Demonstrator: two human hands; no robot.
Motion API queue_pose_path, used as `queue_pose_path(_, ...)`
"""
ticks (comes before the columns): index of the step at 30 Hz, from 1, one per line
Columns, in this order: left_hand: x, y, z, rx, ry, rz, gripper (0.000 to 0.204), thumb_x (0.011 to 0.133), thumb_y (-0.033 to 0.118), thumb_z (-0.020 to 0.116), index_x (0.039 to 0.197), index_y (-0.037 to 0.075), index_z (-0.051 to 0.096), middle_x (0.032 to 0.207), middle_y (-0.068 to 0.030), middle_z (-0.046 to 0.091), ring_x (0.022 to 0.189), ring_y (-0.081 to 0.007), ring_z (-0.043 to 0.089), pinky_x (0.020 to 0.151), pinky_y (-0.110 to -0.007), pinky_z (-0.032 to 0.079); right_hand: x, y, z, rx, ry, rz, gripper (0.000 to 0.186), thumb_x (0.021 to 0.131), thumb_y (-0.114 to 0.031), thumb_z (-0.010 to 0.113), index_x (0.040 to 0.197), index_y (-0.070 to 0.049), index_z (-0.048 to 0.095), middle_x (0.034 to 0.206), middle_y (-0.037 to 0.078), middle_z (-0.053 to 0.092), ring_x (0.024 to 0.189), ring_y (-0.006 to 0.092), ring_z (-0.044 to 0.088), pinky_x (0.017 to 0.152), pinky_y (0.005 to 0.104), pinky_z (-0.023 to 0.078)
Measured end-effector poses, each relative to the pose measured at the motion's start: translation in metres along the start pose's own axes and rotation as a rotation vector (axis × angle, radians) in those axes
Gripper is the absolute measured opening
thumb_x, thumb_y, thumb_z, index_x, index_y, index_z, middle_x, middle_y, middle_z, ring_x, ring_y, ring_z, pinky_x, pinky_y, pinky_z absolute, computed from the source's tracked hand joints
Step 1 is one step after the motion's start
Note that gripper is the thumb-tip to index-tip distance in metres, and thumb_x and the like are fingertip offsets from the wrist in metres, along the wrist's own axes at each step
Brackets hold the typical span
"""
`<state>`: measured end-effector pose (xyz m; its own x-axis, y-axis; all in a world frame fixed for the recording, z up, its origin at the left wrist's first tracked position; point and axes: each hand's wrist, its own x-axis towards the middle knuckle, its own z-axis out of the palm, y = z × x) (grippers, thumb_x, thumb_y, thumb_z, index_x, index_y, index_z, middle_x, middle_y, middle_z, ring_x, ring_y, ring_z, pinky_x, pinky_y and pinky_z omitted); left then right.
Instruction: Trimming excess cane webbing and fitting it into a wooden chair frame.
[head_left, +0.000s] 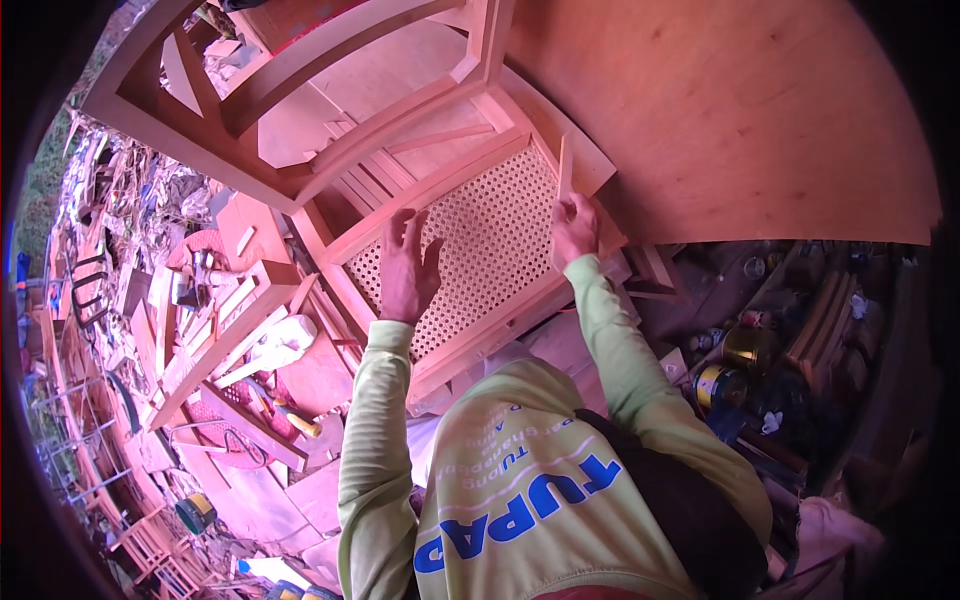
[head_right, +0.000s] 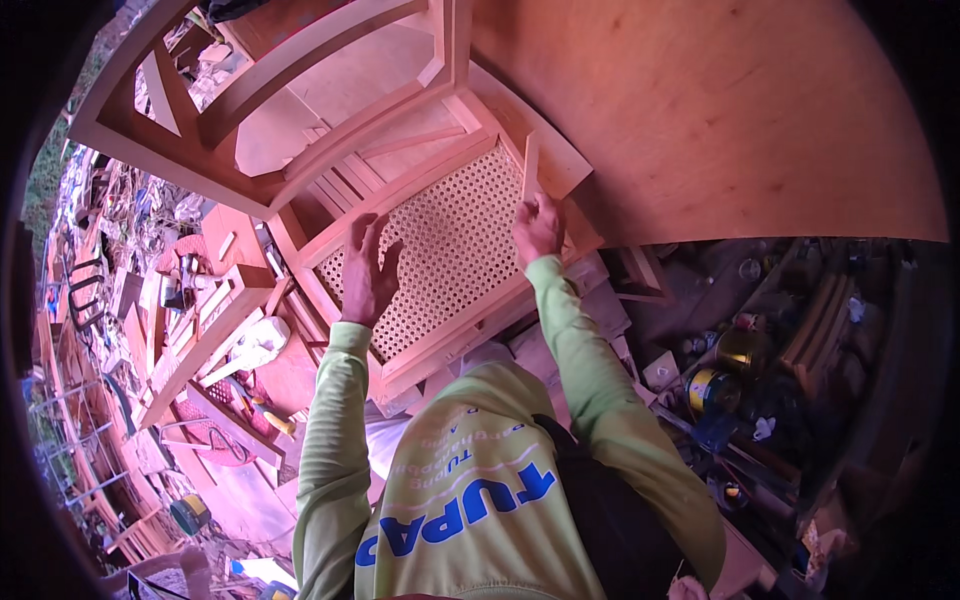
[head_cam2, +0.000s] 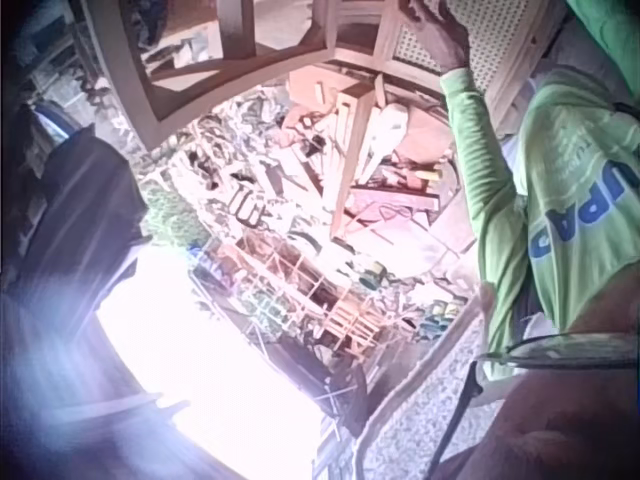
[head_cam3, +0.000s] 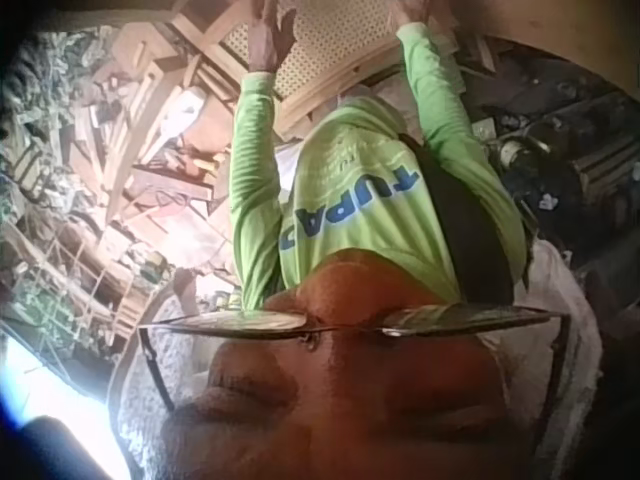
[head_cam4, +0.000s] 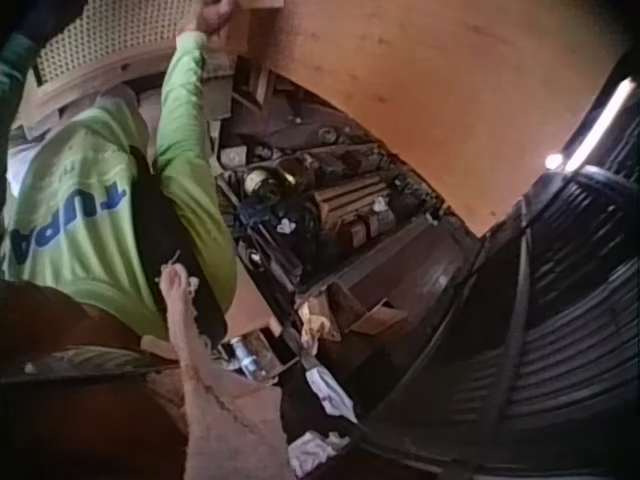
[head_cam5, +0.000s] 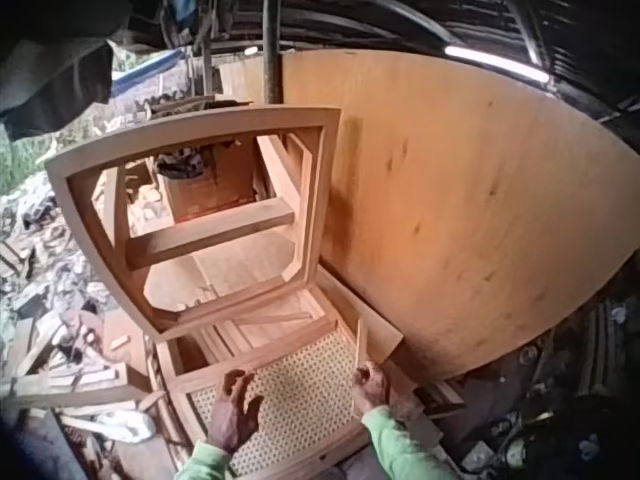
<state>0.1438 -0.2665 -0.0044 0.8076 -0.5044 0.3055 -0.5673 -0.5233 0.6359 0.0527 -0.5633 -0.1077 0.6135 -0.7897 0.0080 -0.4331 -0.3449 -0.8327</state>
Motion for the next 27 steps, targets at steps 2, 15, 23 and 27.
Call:
queue_pose_path(2, -0.013, -0.01, 0.001, -0.009, 0.004, -0.004, 0.043, 0.103, 0.015, 0.076, 0.142, 0.002, 0.063, 0.139, -0.0233, 0.06, 0.125, -0.0454, 0.064, 0.105, -0.053, 0.056, 0.008, -0.006, 0.018, -0.118, 0.089, -0.086, 0.033, 0.093, -0.017, 0.079, 0.121, -0.006, 0.067, 0.103, 0.016, 0.071, 0.096, 0.0349, 0.072, 0.089, 0.05, 0.058)
queue_pose_path(15, -0.126, 0.006, -0.047, -0.053, 0.179, -0.292, 0.038, 0.103, 0.007, 0.073, 0.14, 0.002, 0.065, 0.135, -0.0224, 0.065, 0.127, -0.0437, 0.064, 0.109, -0.05, 0.054, 0.005, -0.034, 0.028, -0.271, 0.102, -0.464, 0.049, 0.091, -0.021, 0.083, 0.129, -0.003, 0.06, 0.115, 0.021, 0.064, 0.111, 0.0456, 0.066, 0.092, 0.0569, 0.057)
queue_pose_path(23, -0.201, 0.037, -0.078, 0.021, 0.208, -0.47, 0.042, 0.1, -0.005, 0.072, 0.14, 0.001, 0.064, 0.136, -0.0191, 0.064, 0.12, -0.0351, 0.069, 0.101, -0.043, 0.058, 0.005, -0.146, 0.083, -0.124, -0.456, -1.328, 0.041, 0.084, -0.001, 0.081, 0.124, -0.002, 0.072, 0.119, 0.014, 0.064, 0.114, 0.038, 0.062, 0.097, 0.0514, 0.052)
queue_pose_path(27, -0.231, 0.04, -0.094, -0.024, 0.3, -0.594, 0.044, 0.103, 0.0, 0.069, 0.146, 0.006, 0.063, 0.141, -0.0189, 0.062, 0.122, -0.0356, 0.069, 0.101, -0.044, 0.058, 0.015, -0.123, 0.128, -0.225, -0.601, -1.43, 0.048, 0.086, -0.004, 0.077, 0.134, -0.005, 0.071, 0.126, 0.014, 0.065, 0.119, 0.0374, 0.062, 0.103, 0.0524, 0.051)
